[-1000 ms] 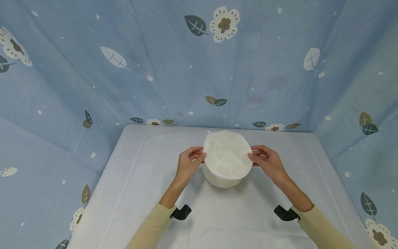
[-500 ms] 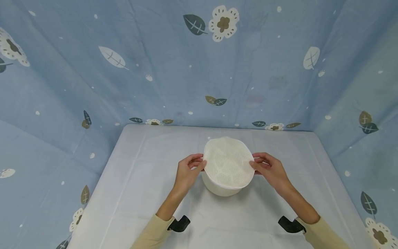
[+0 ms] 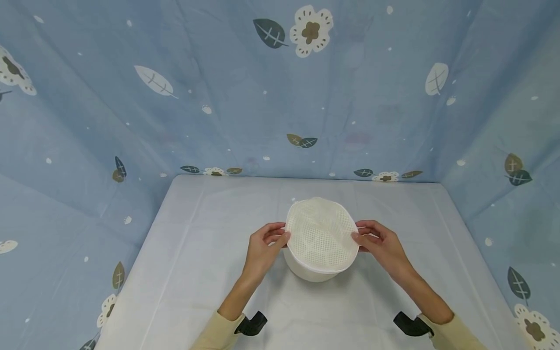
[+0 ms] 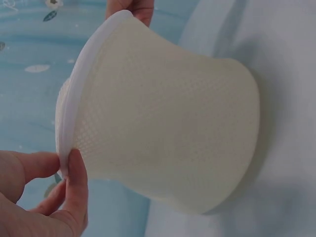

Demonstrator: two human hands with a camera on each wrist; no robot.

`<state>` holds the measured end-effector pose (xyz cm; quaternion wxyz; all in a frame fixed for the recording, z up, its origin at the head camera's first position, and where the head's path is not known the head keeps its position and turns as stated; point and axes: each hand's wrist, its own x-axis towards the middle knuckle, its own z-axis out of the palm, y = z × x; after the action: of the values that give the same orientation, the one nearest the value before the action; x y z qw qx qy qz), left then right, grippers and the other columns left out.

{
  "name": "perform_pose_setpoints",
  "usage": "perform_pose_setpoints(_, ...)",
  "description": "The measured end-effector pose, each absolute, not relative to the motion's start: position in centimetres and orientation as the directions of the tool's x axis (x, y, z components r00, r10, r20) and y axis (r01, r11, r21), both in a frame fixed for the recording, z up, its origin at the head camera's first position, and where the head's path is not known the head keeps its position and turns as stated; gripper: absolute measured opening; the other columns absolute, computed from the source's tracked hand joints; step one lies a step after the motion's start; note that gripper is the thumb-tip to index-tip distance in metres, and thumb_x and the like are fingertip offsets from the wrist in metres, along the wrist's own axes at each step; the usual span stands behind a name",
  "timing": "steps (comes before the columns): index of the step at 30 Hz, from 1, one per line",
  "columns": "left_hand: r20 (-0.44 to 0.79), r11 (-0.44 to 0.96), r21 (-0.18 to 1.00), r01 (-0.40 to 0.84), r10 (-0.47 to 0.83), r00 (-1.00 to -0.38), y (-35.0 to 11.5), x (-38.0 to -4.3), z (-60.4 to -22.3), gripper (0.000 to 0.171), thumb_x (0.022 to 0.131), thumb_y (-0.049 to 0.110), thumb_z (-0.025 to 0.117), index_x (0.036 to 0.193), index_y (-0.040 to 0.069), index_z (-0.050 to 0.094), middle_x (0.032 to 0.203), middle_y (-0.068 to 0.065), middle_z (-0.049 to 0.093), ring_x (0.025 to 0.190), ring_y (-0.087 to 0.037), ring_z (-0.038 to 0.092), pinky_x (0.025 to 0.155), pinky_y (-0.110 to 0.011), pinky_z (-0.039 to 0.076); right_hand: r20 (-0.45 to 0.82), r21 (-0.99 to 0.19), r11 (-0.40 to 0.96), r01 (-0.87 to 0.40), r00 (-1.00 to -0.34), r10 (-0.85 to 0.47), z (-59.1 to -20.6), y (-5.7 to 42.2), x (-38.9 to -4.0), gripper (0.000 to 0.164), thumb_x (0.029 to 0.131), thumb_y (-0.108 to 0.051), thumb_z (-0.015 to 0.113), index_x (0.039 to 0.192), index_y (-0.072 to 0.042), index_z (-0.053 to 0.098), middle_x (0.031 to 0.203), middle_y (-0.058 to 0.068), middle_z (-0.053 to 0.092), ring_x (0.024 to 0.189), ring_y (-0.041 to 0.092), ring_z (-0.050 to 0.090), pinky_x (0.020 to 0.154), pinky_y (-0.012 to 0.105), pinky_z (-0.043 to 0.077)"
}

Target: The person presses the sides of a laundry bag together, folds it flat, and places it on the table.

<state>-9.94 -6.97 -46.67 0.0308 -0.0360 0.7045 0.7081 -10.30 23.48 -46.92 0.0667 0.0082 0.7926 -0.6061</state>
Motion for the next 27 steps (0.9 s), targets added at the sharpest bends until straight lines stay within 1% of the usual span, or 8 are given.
perform_pose_setpoints(3,-0.115,-0.030,0.993,-0.115,-0.007,-0.993,-7.1,-9.7,-46.6,0.032,0.095,0.008,0.075,0.124,-0.004,0.067,0.108,-0.016,0.068,0.089,-0.017,0.070,0.078,-0.030,0.061,-0.117,-0.959,0.268,0.093,-0.990,-0.073,-47.1,23.4,-10.2,0.047,0.097,-0.030,0.075,0.132,-0.002,0.059,0.121,0.020,0.061,0.091,0.016,0.072,0.082,0.034,0.062)
perform_pose_setpoints(7,-0.124,-0.030,0.992,-0.124,-0.010,-0.992,-7.2,-9.7,-46.9,0.035,0.095,0.011,0.076,0.125,-0.004,0.066,0.109,-0.017,0.068,0.088,-0.017,0.070,0.081,-0.036,0.062,-0.119,-0.956,0.278,0.094,-0.990,-0.074,-47.3,23.4,-10.2,0.049,0.097,-0.031,0.074,0.134,-0.003,0.059,0.124,0.019,0.062,0.093,0.016,0.072,0.082,0.034,0.062)
perform_pose_setpoints(10,-0.130,-0.013,0.991,-0.130,-0.011,-0.991,-7.2,-9.8,-47.1,0.037,0.094,0.013,0.077,0.125,-0.003,0.066,0.108,-0.017,0.068,0.088,-0.017,0.069,0.083,-0.039,0.061,-0.123,-0.952,0.288,0.099,-0.990,-0.068,-47.5,23.3,-10.3,0.050,0.097,-0.033,0.074,0.134,-0.003,0.059,0.124,0.019,0.062,0.093,0.016,0.072,0.082,0.033,0.062)
perform_pose_setpoints(17,-0.138,-0.007,0.990,-0.138,-0.011,-0.990,-7.2,-9.9,-47.4,0.037,0.093,0.011,0.078,0.125,-0.003,0.066,0.104,-0.016,0.068,0.085,-0.015,0.068,0.077,-0.030,0.062,-0.141,-0.954,0.276,0.119,-0.988,-0.059,-48.2,23.1,-10.6,0.050,0.095,-0.030,0.077,0.132,-0.003,0.058,0.121,0.020,0.064,0.091,0.018,0.072,0.080,0.031,0.062)
perform_pose_setpoints(23,-0.147,0.001,0.989,-0.147,-0.014,-0.989,-7.2,-10.1,-47.8,0.036,0.092,0.009,0.078,0.124,-0.003,0.067,0.104,-0.016,0.068,0.085,-0.015,0.067,0.079,-0.035,0.062,-0.151,-0.956,0.264,0.131,-0.987,-0.057,-48.7,23.0,-10.7,0.048,0.095,-0.027,0.077,0.132,-0.003,0.059,0.120,0.019,0.065,0.090,0.018,0.072,0.079,0.031,0.062)
perform_pose_setpoints(27,-0.145,0.011,0.989,-0.145,-0.015,-0.989,-7.2,-10.1,-48.2,0.036,0.092,0.008,0.078,0.124,-0.004,0.067,0.103,-0.016,0.068,0.085,-0.015,0.067,0.077,-0.031,0.062,-0.164,-0.955,0.261,0.145,-0.985,-0.054,-49.0,23.0,-10.8,0.047,0.095,-0.026,0.078,0.131,-0.003,0.059,0.119,0.019,0.065,0.090,0.019,0.072,0.078,0.031,0.062)
